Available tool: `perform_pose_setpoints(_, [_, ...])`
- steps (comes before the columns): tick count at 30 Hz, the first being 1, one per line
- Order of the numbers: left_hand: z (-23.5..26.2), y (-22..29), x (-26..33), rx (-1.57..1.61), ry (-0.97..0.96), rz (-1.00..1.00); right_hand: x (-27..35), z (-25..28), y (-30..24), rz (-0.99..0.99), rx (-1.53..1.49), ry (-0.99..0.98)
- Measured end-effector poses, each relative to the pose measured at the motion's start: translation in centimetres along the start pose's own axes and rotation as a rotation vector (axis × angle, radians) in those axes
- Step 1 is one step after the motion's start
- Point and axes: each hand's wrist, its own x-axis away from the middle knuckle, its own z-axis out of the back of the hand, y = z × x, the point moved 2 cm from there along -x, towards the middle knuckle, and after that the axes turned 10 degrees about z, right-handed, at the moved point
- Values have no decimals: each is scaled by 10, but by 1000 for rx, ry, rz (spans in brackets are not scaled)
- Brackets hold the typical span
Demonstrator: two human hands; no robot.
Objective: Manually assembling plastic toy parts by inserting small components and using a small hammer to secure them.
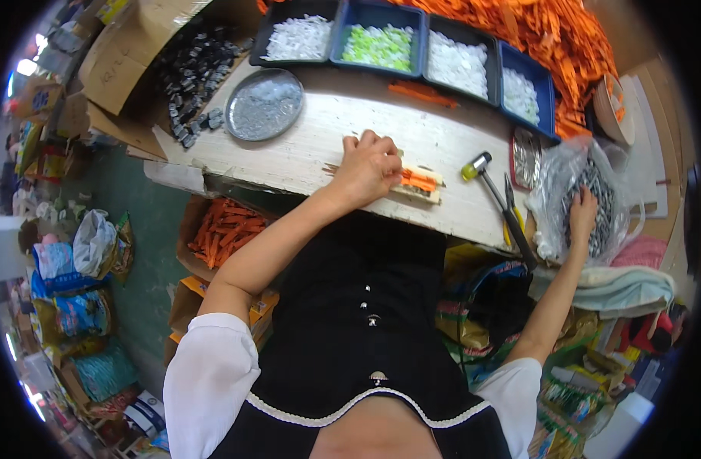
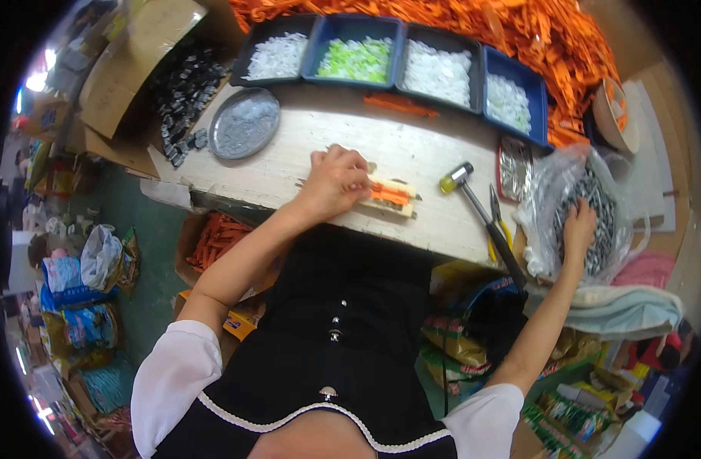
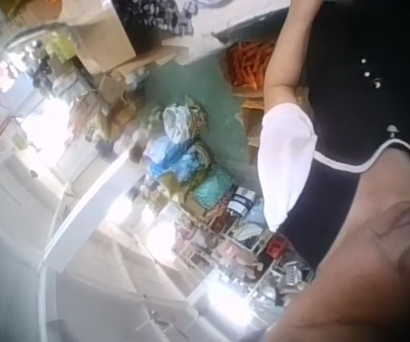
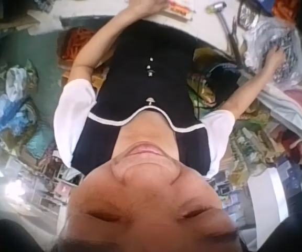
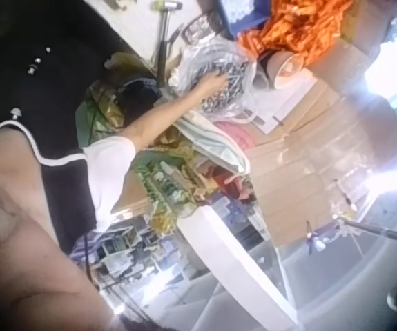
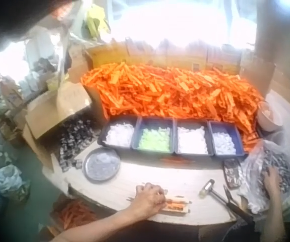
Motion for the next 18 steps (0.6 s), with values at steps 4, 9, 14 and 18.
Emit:
perform_pose_setpoints(4, [4, -1, -4, 1, -32, -13, 6, 1, -16, 72, 98, 60])
perform_pose_setpoints(9, [49, -50, -58, -115, 228, 106, 7, 11, -27, 88, 35, 18])
perform_pose_setpoints(14, [112, -137, -118, -495, 323, 535, 5, 15, -38, 88, -51, -34])
perform_pose_setpoints(18, [112, -178, -141, -368, 114, 594, 1, 19, -43, 106, -27, -94])
